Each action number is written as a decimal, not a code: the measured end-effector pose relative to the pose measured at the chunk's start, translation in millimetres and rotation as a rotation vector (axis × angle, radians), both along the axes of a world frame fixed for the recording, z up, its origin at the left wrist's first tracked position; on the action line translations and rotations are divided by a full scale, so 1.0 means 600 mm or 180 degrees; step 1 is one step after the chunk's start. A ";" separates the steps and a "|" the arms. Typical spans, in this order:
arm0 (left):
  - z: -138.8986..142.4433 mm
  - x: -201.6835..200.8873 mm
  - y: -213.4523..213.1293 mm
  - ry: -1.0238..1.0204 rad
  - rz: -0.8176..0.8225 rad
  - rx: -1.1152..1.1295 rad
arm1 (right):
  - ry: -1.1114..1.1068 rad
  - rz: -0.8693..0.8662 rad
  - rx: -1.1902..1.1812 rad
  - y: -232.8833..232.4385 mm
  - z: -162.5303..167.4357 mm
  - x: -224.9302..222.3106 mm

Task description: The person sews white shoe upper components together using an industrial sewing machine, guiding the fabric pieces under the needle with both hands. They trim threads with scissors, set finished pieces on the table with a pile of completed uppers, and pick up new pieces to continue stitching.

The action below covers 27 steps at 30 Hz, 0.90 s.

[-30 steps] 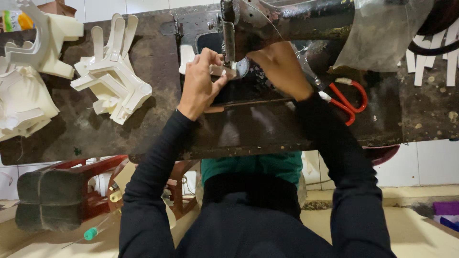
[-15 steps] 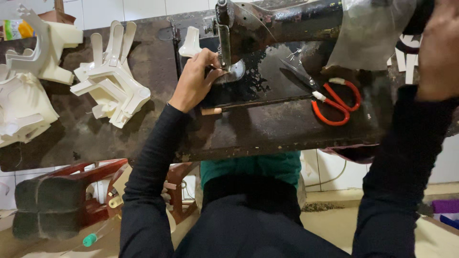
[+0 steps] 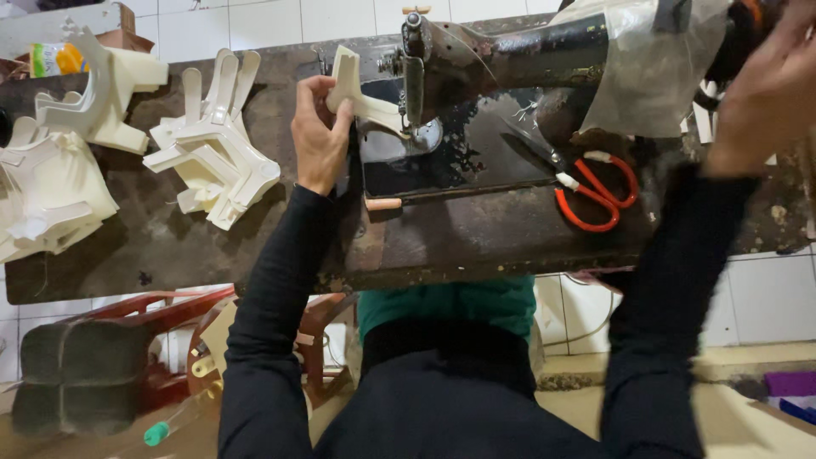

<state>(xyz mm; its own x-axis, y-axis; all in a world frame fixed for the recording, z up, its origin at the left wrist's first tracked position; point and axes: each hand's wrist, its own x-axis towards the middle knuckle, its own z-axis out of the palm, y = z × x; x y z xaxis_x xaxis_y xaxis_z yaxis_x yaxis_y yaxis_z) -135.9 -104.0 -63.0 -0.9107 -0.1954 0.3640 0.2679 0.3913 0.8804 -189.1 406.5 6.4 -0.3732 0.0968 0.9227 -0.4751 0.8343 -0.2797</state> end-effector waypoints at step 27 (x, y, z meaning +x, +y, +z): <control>0.017 0.148 0.085 0.1047 -0.1044 -0.1941 | -0.2790 0.1932 -0.0362 -0.447 -0.053 0.272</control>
<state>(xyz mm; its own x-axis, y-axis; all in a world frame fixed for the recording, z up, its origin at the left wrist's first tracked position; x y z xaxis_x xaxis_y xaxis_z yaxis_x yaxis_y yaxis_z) -47.4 -53.0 -52.6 -0.7135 0.3884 0.5831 0.6650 0.6376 0.3890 -26.2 138.5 -25.3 -0.9158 -0.2591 0.3070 -0.3975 0.4737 -0.7859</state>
